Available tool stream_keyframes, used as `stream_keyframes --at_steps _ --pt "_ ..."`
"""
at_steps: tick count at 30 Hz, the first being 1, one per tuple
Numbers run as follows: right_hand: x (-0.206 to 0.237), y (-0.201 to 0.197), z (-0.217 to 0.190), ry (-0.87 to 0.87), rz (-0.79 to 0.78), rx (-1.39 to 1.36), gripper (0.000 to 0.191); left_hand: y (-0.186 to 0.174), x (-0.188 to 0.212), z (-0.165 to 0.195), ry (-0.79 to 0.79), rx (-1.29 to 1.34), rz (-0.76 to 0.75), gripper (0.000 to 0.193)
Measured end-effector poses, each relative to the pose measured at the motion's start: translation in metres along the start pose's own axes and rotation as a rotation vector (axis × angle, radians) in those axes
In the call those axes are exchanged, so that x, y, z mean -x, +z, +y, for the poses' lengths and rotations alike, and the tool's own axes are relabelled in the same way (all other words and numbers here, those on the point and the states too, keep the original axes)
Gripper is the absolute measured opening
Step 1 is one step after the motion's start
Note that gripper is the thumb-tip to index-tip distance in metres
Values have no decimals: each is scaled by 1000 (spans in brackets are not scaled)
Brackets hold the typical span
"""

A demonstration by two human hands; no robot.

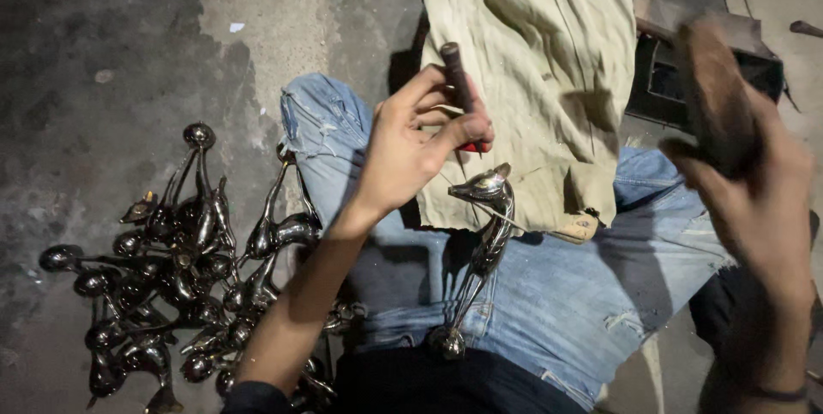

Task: The person sits on the floor holding a metal deer figurine against a cloth pad on their lap and hammers a punch against its body to shape the cast metal. They reposition the figurine and punch repeatedly, working over different spots, with a pile of finished figurines beside them.

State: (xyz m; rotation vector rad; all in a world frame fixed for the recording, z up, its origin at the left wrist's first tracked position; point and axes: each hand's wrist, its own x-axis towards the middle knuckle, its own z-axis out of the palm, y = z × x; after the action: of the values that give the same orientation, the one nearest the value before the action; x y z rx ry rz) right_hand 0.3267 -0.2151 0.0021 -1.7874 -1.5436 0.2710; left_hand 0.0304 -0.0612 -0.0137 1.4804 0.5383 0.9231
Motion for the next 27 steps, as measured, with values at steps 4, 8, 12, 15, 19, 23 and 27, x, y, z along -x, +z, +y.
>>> stream_keyframes --at_steps 4,8,12,15,19,23,27 --pt "43 9 41 307 169 -140 47 -3 8 12 -70 74 69 26" --pt "75 21 76 439 249 -207 36 -3 17 23 -142 46 137 24" --pt "85 36 85 447 251 -98 37 1 28 22 -140 143 167 24" --pt "83 43 78 504 252 -49 43 5 38 18 -137 174 183 25" --pt "81 44 72 475 254 6 48 11 49 12 -131 215 197 25" --pt "79 42 71 505 241 23 49 14 53 9 -133 251 204 26" --pt "80 43 73 537 228 20 48 15 54 8 -128 248 199 26"
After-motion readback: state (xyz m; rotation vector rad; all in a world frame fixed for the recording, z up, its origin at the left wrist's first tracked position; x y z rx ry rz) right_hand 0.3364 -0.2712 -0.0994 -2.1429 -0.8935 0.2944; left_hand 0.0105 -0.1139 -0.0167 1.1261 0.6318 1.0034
